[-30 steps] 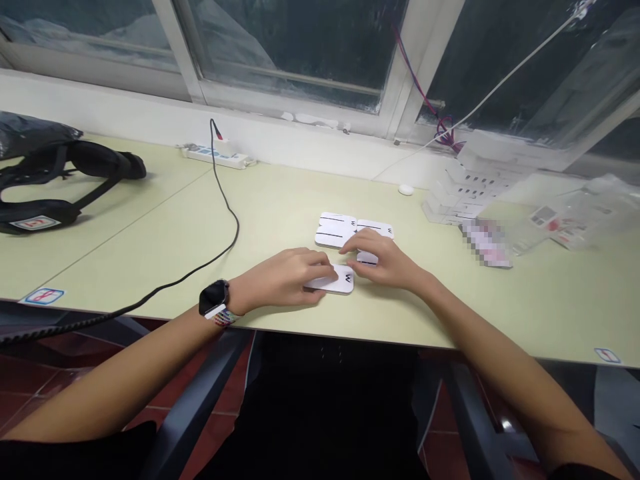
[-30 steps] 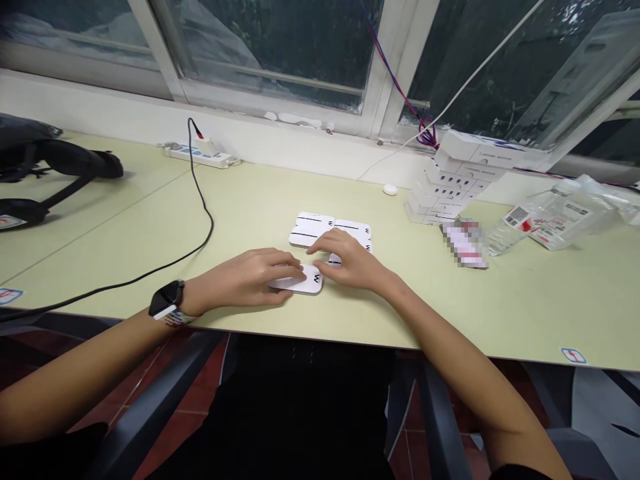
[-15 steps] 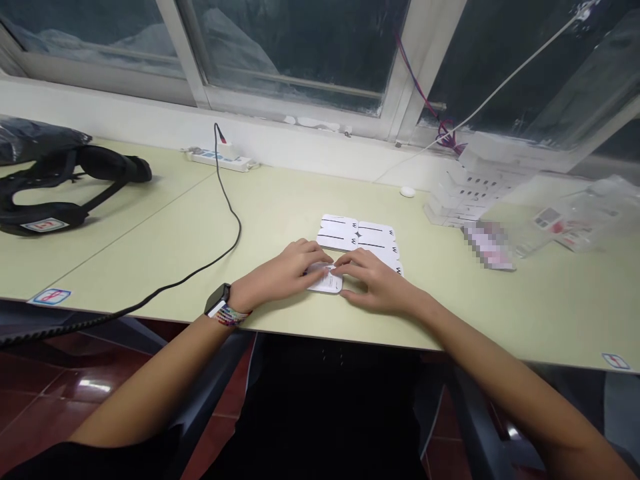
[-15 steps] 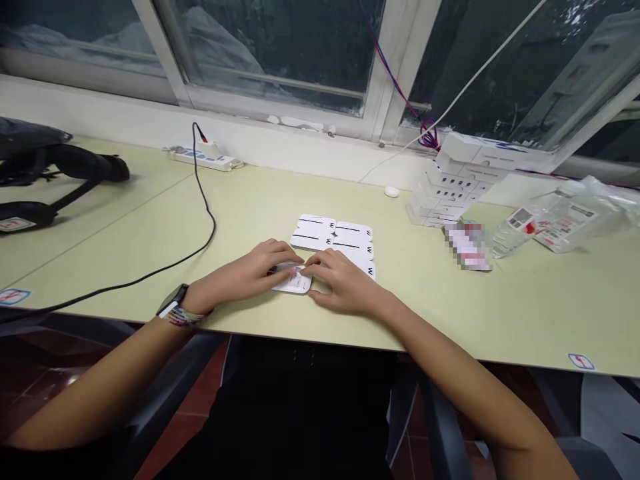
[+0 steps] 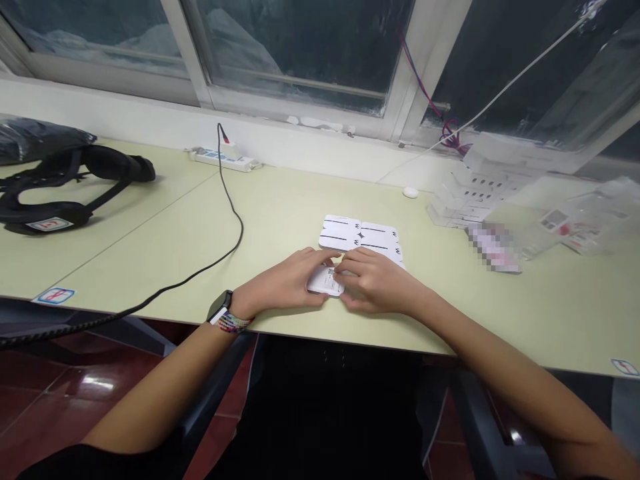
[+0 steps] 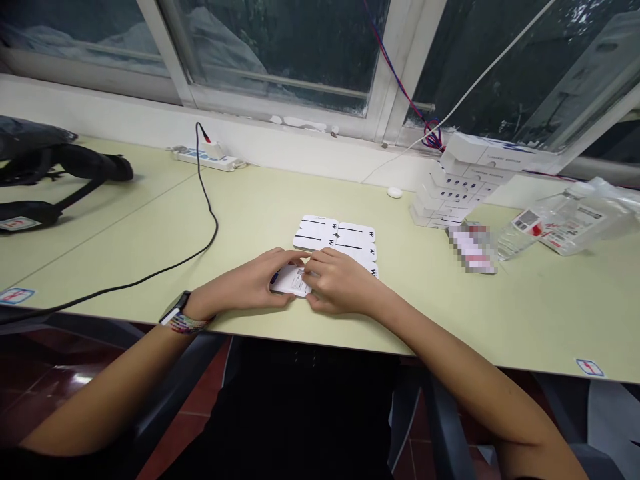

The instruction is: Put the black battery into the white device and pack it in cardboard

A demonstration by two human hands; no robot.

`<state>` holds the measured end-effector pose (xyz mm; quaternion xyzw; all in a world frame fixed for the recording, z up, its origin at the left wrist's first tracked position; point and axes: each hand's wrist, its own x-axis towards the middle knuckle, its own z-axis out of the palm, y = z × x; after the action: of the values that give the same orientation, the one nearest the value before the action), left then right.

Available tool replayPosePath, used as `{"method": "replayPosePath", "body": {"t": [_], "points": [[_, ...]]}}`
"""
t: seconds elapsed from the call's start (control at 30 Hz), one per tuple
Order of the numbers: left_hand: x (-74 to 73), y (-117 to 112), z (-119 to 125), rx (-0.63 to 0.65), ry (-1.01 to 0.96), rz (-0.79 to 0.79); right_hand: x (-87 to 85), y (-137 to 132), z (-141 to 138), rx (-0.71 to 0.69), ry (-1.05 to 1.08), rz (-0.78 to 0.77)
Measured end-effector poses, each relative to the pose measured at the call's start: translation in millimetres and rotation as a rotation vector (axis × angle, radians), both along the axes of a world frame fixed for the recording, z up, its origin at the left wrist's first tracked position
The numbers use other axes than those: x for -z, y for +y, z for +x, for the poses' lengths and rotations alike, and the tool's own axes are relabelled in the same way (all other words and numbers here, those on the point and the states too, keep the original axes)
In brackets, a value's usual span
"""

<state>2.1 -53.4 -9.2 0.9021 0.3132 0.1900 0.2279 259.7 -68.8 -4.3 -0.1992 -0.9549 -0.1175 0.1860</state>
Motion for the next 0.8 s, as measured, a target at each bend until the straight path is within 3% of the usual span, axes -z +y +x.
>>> {"method": "replayPosePath", "body": {"t": [0.47,0.8], "points": [[-0.4,-1.9,-0.9,-0.026,-0.016,-0.016,-24.1,-3.5,-18.7,0.064,-0.381,-0.033],[-2.0,-2.4,-0.6,-0.009,0.007,-0.013,-24.6,-17.4,-37.0,0.083,-0.618,0.103]]}}
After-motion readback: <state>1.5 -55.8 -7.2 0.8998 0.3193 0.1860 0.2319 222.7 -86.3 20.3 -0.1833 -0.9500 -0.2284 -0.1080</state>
